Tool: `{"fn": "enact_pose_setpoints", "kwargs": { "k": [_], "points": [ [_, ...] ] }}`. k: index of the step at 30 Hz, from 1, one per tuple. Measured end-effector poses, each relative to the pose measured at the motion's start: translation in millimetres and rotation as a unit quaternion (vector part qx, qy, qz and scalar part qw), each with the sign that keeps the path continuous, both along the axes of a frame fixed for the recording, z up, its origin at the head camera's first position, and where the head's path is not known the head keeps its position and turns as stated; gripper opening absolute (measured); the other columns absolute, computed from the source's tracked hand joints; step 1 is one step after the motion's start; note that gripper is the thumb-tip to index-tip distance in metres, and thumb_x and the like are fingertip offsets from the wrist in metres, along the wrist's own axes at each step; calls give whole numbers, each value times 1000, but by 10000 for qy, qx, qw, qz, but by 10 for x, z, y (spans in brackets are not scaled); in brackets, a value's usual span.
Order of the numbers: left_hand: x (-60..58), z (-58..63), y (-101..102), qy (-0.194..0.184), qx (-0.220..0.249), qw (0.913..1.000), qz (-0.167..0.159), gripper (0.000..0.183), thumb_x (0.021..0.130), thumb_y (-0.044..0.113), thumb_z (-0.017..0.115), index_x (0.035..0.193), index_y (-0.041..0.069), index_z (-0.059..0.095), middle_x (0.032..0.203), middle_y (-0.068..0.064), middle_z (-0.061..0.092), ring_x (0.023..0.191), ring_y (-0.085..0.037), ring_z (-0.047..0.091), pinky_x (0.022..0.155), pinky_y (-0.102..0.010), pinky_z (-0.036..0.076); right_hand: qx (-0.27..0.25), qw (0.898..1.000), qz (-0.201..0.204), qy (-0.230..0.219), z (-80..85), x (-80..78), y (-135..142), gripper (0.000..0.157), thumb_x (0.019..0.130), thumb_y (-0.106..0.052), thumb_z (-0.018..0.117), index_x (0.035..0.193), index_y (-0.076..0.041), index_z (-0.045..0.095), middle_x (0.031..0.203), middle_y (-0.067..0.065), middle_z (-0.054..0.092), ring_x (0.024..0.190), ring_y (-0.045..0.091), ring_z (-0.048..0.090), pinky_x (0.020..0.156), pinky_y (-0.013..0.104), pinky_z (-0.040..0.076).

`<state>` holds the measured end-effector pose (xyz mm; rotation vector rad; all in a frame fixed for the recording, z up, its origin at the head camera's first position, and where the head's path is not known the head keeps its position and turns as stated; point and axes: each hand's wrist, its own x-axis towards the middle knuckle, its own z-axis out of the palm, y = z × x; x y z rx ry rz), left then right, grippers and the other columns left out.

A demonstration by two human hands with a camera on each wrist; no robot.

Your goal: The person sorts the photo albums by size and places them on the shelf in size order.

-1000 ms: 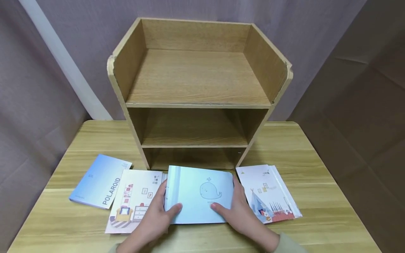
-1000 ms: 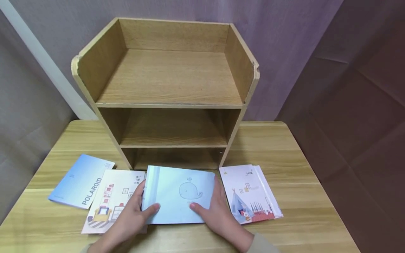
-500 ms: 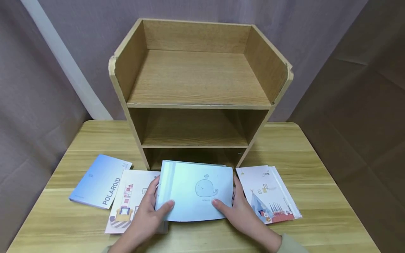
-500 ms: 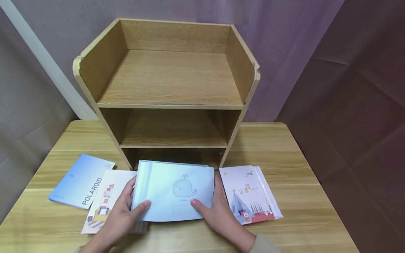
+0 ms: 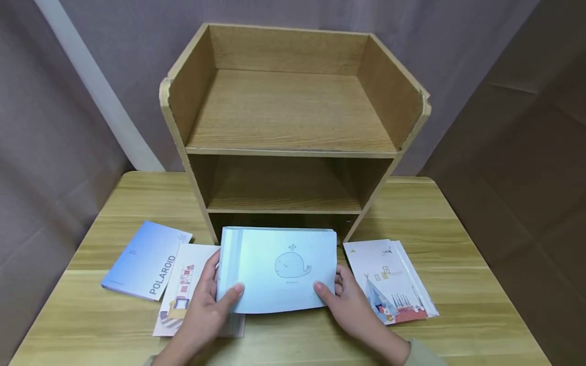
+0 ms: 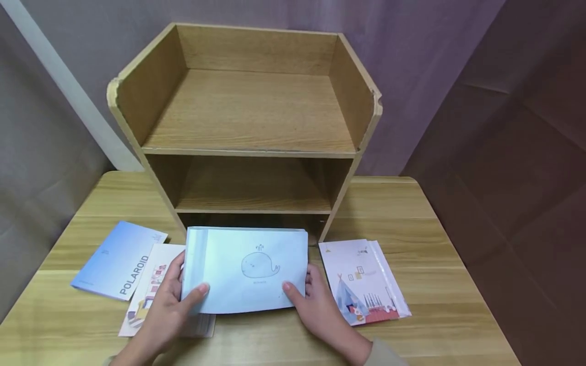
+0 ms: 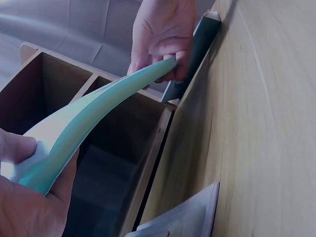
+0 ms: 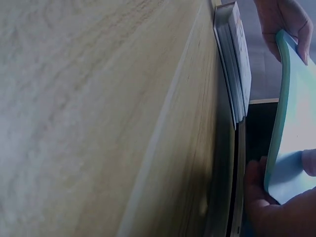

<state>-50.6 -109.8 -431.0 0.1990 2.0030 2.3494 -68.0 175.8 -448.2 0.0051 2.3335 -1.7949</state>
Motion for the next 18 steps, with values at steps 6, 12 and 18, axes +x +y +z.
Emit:
{"fn": "enact_pose_setpoints", "kwargs": {
  "k": [6,12,18],
  "points": [
    [-6,6,-27,-15,-17,10000,34,74,92,-5,58,150,27,23,142,-10,45,111,-28,60,85,-41,54,-661,9973,285,105,11,19,23,41,97,-15,61,129,-7,38,123,20,60,104,26,65,85,32,54],
    [-24,35,-35,321,-281,9989,168,72,93,-5,57,149,24,24,143,-10,44,114,-27,58,86,-40,54,-1129,9925,298,357,16,28,43,39,96,-21,62,124,-10,37,112,21,65,82,33,69,62,46,58],
    [-34,90,-23,949,-1261,9868,362,78,94,0,59,154,29,17,147,-6,38,118,-22,53,92,-32,51,-1327,9811,436,1342,28,29,45,38,99,-9,54,130,-5,32,112,24,62,77,34,67,53,48,56]
  ]
}}
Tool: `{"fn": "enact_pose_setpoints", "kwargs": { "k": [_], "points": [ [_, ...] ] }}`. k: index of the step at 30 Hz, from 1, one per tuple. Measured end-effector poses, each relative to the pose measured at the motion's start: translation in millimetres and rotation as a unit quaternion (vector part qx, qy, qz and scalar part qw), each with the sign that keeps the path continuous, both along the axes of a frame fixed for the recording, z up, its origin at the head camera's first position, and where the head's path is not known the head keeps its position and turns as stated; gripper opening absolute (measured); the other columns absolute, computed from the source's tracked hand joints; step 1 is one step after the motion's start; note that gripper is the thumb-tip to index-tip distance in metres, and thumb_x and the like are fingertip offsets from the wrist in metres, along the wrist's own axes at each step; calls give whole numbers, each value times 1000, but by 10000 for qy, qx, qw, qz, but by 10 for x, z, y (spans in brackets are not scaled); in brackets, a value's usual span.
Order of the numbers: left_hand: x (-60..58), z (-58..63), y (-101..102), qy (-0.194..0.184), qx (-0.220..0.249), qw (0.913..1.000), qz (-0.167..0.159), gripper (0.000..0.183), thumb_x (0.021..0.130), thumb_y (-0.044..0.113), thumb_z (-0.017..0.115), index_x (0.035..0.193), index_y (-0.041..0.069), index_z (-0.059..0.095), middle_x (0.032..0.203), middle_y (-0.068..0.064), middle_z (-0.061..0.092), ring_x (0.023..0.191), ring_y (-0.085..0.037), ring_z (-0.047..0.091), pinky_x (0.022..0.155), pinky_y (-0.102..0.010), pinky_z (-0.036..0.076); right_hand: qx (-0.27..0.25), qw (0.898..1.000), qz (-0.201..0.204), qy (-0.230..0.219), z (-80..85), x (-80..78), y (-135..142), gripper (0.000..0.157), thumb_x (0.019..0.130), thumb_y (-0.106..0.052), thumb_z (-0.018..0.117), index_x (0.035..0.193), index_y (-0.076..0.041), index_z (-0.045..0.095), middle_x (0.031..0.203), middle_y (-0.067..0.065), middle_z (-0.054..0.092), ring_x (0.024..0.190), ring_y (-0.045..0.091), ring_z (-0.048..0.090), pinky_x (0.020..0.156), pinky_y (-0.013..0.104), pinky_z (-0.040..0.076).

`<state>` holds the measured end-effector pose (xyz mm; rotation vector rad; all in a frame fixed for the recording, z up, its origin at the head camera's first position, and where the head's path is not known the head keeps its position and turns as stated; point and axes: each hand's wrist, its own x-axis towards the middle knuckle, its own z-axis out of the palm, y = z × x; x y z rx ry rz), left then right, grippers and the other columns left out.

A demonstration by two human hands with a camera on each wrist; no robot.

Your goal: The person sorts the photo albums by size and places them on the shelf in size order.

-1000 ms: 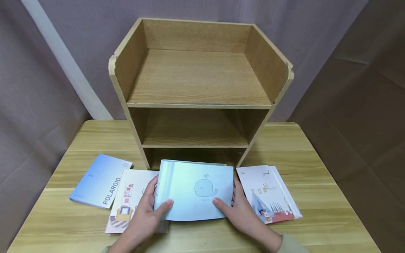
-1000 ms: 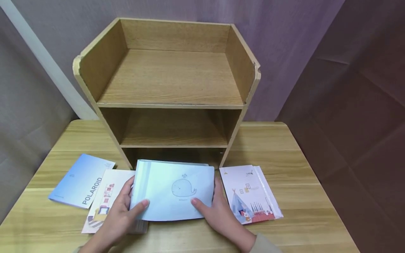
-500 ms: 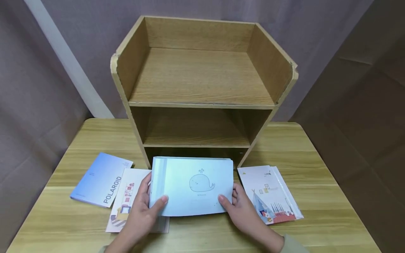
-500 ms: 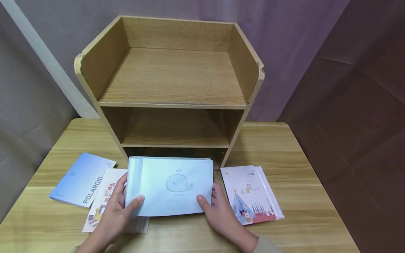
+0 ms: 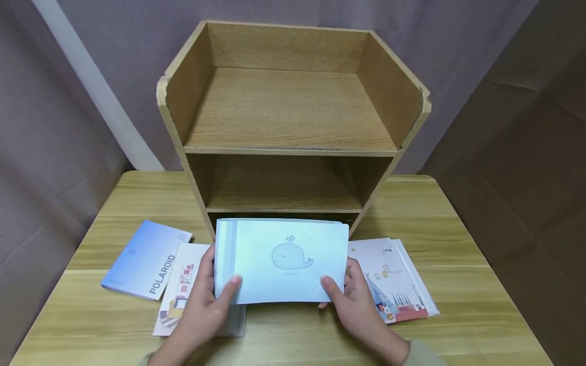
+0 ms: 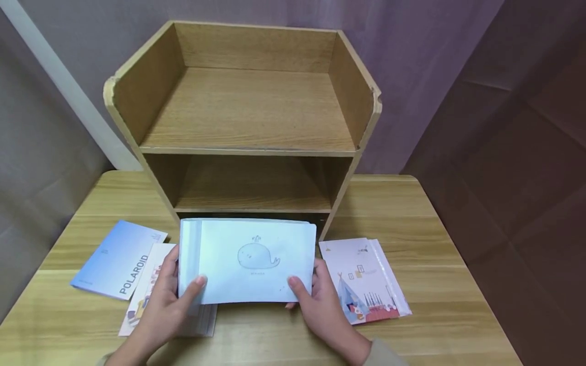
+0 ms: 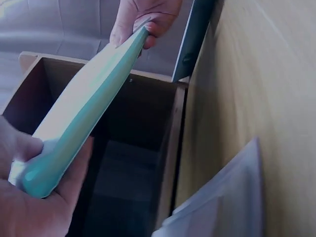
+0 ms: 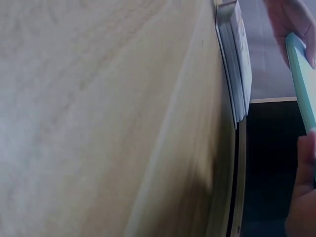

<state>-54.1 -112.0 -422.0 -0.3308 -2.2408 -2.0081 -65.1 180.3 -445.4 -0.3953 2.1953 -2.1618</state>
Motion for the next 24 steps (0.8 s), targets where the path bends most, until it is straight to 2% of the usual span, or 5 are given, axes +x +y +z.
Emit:
{"fn": "enact_pose_setpoints", "kwargs": {
  "k": [5,9,15,19,24],
  "points": [
    [10,66,11,711,-1525,9856,166,96,90,13,69,156,25,0,151,-11,31,117,-21,51,95,-38,48,-14,9989,-298,356,24,-28,4,38,99,-5,53,130,-4,31,112,22,60,74,28,66,52,45,56],
    [29,132,50,852,-2182,9717,285,120,79,16,82,154,17,-12,156,-20,19,123,-28,46,103,-41,40,-46,9963,-628,592,66,-53,-5,38,97,-1,54,130,-1,35,107,24,62,71,27,65,50,45,55],
    [39,149,111,1291,-2494,9592,313,133,69,10,88,151,5,-16,157,-23,4,134,-33,27,109,-12,12,7,9922,-747,995,155,-70,39,39,97,4,52,130,3,34,105,22,62,72,23,65,51,42,55],
    [1,214,119,1771,-2457,9519,473,132,65,4,89,150,-1,-11,151,-27,14,127,-34,33,107,-10,17,102,9904,-750,1155,232,-95,57,39,97,5,51,131,4,32,107,19,63,73,22,66,53,40,56],
    [-88,373,104,2298,-2389,9414,620,131,62,1,90,151,-2,-7,152,-27,14,129,-36,31,110,-21,23,75,9844,-798,1568,409,-164,44,42,95,9,50,133,2,32,114,18,61,84,24,67,56,38,57]
  ]
}}
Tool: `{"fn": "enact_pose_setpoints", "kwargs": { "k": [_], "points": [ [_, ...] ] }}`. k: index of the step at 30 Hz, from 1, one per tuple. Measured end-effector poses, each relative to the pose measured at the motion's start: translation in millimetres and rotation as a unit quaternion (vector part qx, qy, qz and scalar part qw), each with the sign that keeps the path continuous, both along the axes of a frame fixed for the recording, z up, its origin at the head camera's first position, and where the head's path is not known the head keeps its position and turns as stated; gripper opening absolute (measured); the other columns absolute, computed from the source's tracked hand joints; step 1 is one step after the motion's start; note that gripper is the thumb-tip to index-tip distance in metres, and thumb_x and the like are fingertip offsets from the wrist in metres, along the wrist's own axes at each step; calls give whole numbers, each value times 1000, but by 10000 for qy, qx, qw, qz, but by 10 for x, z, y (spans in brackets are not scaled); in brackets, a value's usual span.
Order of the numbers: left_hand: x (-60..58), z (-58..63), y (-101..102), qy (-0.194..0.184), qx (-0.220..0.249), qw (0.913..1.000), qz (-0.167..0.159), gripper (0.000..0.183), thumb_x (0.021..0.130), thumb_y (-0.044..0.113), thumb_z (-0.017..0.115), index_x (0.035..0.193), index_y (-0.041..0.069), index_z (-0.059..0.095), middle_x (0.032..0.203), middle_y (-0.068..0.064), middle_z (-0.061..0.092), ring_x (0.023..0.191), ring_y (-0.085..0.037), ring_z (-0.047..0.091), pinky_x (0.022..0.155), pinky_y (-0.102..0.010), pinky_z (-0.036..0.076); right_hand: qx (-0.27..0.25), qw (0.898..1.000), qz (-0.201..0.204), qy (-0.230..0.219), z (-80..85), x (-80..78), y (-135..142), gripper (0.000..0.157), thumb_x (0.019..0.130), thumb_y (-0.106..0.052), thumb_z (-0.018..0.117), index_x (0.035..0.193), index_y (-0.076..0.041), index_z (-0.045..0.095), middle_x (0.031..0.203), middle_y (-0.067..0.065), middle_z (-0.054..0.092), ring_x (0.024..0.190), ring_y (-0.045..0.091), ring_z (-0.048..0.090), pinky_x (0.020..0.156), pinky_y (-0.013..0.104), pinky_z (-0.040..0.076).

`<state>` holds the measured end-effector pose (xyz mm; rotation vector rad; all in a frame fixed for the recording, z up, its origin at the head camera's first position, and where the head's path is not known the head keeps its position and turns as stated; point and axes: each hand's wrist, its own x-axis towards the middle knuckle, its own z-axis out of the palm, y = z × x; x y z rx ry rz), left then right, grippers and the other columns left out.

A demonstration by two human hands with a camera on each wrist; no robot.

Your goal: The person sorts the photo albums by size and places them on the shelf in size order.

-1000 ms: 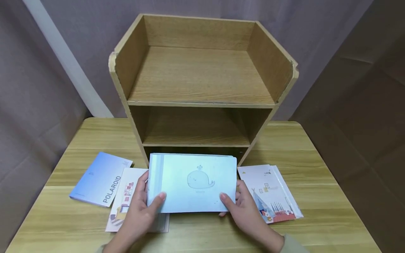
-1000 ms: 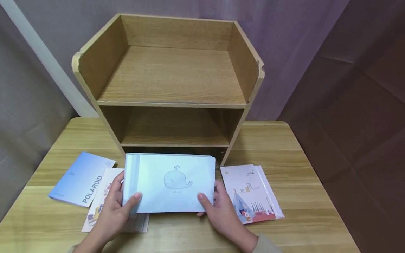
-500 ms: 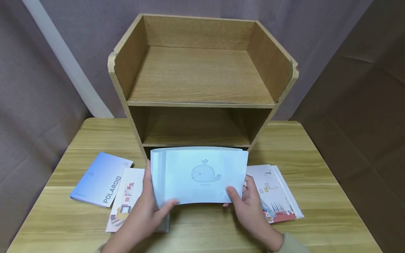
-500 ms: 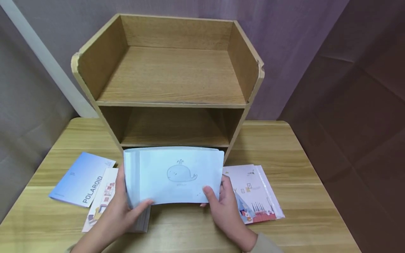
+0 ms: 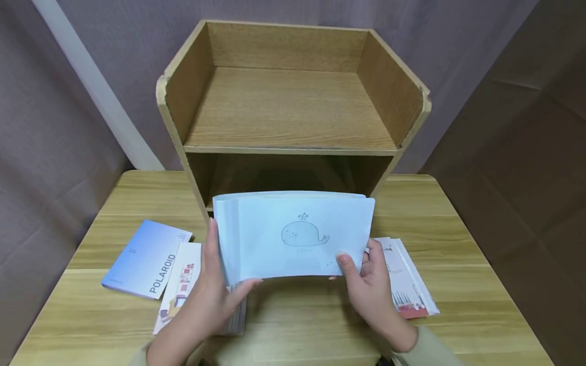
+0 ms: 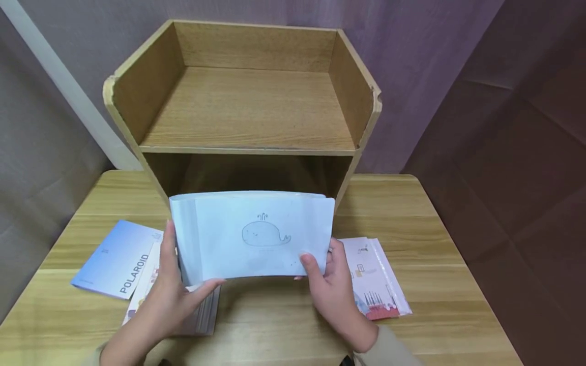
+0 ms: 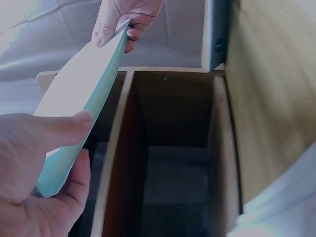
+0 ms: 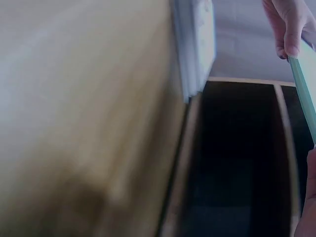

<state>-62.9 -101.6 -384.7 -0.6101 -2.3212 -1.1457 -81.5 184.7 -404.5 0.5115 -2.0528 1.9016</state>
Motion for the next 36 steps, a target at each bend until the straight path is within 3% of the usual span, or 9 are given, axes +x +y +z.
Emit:
{"fn": "enact_pose_setpoints", "kwargs": {
  "k": [2,6,9,14,17,24,28,31,36],
  "points": [
    [-44,69,-10,219,4,9998,-6,127,65,3,89,151,-3,-5,153,-26,13,130,-35,31,110,-31,29,-43,9997,15,254,84,-39,-13,44,95,11,49,134,2,32,116,19,60,87,25,67,57,36,57],
    [-134,199,-13,633,117,9979,-64,110,82,28,78,151,-5,-1,154,-23,15,129,-33,33,104,-43,38,-182,9968,-74,771,255,-122,-52,42,93,15,49,131,7,34,113,22,60,79,22,67,55,32,57],
    [-186,275,-5,859,267,9959,-84,99,90,40,64,150,-6,1,155,-21,15,132,-33,31,104,-45,37,-288,9957,-253,841,367,-166,-87,37,93,13,52,127,8,38,106,20,63,69,22,66,54,30,56],
    [-209,347,3,891,573,9943,-134,97,91,40,62,151,-5,2,155,-18,17,130,-32,33,104,-35,38,-433,9960,-501,592,481,-186,-136,31,93,8,56,121,4,44,99,19,67,62,26,65,54,32,56],
    [-205,368,12,858,745,9933,-226,97,90,35,64,151,-5,0,156,-16,15,129,-32,34,102,-28,41,-501,9956,-580,533,526,-188,-147,30,93,7,58,120,5,46,96,20,68,62,25,66,54,32,56],
    [-242,464,56,808,1294,9854,-758,114,69,-19,75,151,-5,-3,158,-15,6,125,-33,41,94,-28,49,-339,9961,-533,612,652,-202,-141,33,95,3,56,127,3,46,104,21,67,71,24,67,61,31,57],
    [-255,506,64,824,1388,9831,-870,114,68,-24,72,150,-5,-5,157,-15,5,124,-32,42,94,-29,49,-113,9951,-178,970,701,-228,-125,35,97,6,48,132,5,41,115,21,63,94,25,67,76,29,57],
    [-267,534,65,877,1506,9795,-1009,109,72,-21,70,150,-6,-5,157,-16,5,124,-33,43,96,-32,48,-35,9927,399,1140,743,-252,-92,38,98,10,40,136,7,33,119,23,60,96,25,66,76,31,57],
    [-285,609,65,1001,1611,9762,-1047,107,72,-26,67,149,-8,-4,157,-16,7,123,-33,45,95,-34,48,197,9907,1255,491,875,-252,-8,59,95,12,47,144,-5,21,122,23,54,89,28,65,70,35,58]
  ]
}}
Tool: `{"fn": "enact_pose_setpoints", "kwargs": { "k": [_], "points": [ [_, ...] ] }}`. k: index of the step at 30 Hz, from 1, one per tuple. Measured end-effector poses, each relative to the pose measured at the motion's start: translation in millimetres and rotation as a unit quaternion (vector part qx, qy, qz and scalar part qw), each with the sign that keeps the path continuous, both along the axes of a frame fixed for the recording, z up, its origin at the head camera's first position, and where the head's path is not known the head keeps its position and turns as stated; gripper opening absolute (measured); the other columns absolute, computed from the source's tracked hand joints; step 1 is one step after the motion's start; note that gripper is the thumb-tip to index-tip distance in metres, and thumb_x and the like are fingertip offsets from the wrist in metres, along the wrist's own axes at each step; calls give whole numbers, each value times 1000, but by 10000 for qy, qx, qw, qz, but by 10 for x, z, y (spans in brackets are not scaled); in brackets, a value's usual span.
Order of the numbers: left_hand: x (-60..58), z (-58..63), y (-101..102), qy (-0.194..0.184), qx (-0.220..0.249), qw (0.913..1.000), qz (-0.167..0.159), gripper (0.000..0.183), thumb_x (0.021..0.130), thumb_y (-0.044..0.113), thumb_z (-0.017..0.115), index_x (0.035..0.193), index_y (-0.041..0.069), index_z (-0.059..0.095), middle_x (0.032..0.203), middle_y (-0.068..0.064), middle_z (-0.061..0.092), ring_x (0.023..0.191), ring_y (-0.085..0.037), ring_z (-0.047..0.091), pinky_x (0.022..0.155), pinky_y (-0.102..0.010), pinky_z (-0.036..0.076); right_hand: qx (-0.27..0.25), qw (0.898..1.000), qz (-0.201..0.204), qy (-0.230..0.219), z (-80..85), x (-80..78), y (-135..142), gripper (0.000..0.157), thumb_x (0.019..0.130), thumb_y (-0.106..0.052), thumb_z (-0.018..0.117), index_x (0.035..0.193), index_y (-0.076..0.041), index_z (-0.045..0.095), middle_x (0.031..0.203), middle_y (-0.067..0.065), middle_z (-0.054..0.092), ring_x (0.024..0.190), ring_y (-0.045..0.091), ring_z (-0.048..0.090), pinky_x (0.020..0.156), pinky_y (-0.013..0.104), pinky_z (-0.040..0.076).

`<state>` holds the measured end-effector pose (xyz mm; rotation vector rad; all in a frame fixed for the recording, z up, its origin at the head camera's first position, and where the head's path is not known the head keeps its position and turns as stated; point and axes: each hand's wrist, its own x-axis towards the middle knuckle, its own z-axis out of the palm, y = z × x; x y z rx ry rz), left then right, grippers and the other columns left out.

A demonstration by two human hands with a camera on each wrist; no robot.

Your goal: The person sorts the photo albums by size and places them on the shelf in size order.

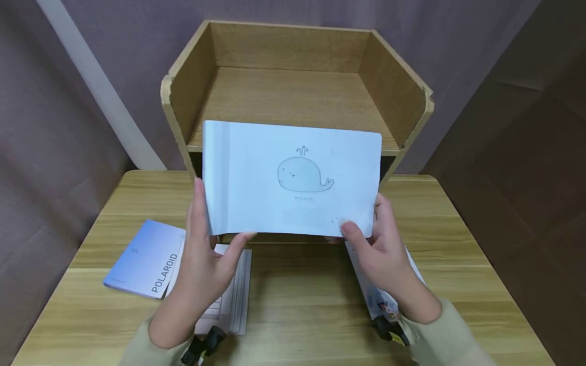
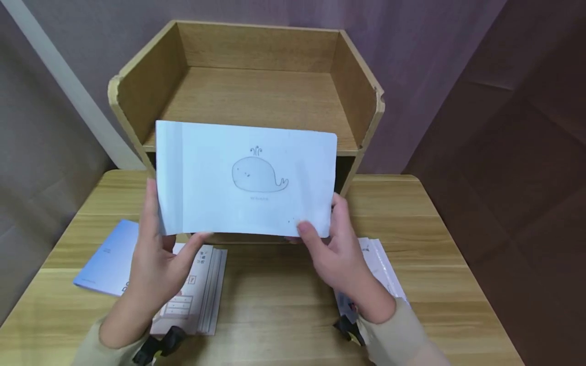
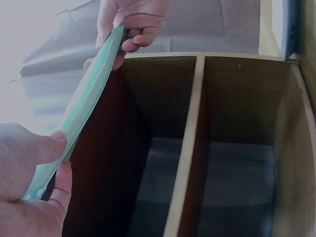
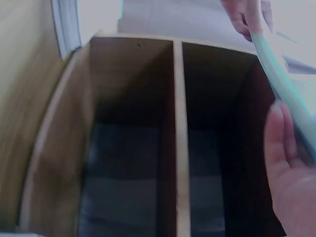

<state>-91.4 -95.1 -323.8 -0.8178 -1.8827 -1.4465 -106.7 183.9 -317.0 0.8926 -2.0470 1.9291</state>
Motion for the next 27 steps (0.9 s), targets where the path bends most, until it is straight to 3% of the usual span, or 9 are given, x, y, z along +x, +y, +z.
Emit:
{"fn": "enact_pose_setpoints", "kwargs": {
  "k": [4,6,13,18,22,27],
  "points": [
    [-4,89,2,-41,175,9998,-26,109,68,-33,64,151,-6,-1,158,-15,10,124,-33,45,96,-34,48,373,9976,312,-489,119,-3,61,82,87,16,59,149,-13,14,132,21,47,104,29,61,76,32,56],
    [-10,141,6,-74,303,9995,-13,108,67,-33,65,152,-5,3,157,-14,15,125,-33,44,97,-34,47,399,9968,374,-579,171,-17,79,83,86,15,61,149,-13,14,133,20,47,106,26,59,76,29,55],
    [-84,328,12,-295,762,9964,205,98,72,-25,70,153,3,21,151,-11,35,122,-30,51,95,-33,49,-63,9991,141,-405,292,-95,77,60,90,9,61,141,0,31,116,18,57,86,25,65,74,31,58],
    [-174,405,-13,-398,1040,9937,-129,81,83,-18,64,151,0,25,147,-16,38,118,-31,54,92,-29,50,-526,9976,-68,-444,408,-164,56,47,91,6,62,134,4,41,109,19,60,79,26,67,77,34,57],
    [-258,469,-14,-480,1201,9910,-334,75,85,-16,62,150,1,28,142,-16,42,117,-32,53,93,-31,49,-477,9961,-529,-518,501,-236,34,39,94,-2,61,130,3,47,102,18,65,74,27,68,79,35,57],
    [-351,532,3,-793,1183,9898,55,73,86,-10,66,149,4,32,139,-13,47,116,-27,56,94,-30,49,-342,9930,-990,-547,578,-350,-4,30,96,-12,61,122,1,52,97,24,64,74,29,68,76,36,58]
  ]
}}
